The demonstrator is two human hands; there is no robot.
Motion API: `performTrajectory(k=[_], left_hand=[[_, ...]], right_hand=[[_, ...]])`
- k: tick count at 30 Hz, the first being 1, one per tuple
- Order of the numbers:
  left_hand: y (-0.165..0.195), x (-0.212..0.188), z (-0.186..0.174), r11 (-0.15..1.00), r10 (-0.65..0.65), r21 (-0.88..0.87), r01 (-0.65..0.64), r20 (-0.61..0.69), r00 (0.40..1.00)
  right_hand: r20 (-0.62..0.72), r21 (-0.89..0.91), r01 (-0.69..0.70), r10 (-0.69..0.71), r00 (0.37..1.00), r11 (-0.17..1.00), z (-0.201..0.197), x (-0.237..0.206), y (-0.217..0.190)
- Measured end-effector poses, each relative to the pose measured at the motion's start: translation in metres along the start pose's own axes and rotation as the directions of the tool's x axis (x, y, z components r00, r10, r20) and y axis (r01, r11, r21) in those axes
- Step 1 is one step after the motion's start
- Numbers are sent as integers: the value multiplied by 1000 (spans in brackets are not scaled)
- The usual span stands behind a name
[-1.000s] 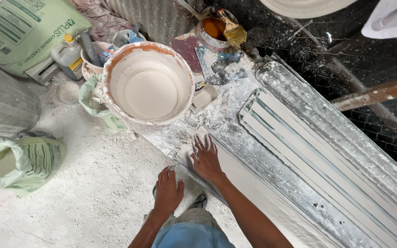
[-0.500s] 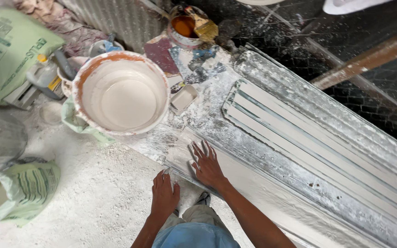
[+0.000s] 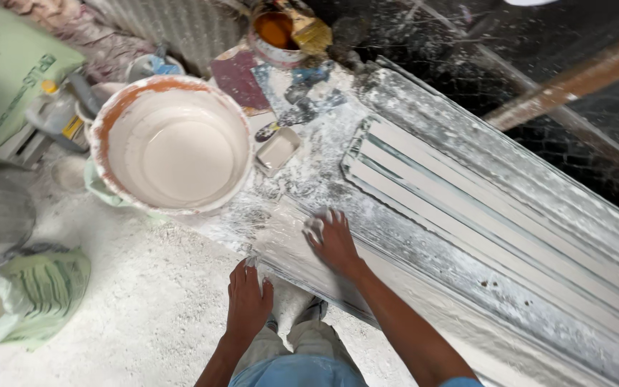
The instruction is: The person wipes a long metal mold with a cloth, then dips the cloth into a bucket of white liquid and pours the liquid into the mold. The person spreads the liquid along the mold with the cloth and briefly touches a hanging decorative plaster piece.
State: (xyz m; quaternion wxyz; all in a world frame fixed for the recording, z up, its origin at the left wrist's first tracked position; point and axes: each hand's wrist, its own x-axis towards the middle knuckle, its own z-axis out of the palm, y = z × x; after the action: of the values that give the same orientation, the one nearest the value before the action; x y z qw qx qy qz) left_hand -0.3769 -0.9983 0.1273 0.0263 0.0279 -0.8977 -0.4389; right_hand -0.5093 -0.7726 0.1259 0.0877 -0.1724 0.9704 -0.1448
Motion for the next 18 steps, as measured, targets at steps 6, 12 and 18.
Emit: performTrajectory(k=[6, 12, 18], left_hand=[[-17, -23, -13, 990, -139, -4, 139, -59, 989], [-27, -46, -10, 976, -218, -3, 219, -101, 971], [-13, -42, 4, 983, -184, 0, 185, -102, 978]], right_hand=[[28, -212, 283, -284, 959, 935, 33, 102, -27], [222, -257, 281, -226, 948, 925, 54, 104, -18], [168, -252, 339, -304, 938, 907, 45, 59, 26]])
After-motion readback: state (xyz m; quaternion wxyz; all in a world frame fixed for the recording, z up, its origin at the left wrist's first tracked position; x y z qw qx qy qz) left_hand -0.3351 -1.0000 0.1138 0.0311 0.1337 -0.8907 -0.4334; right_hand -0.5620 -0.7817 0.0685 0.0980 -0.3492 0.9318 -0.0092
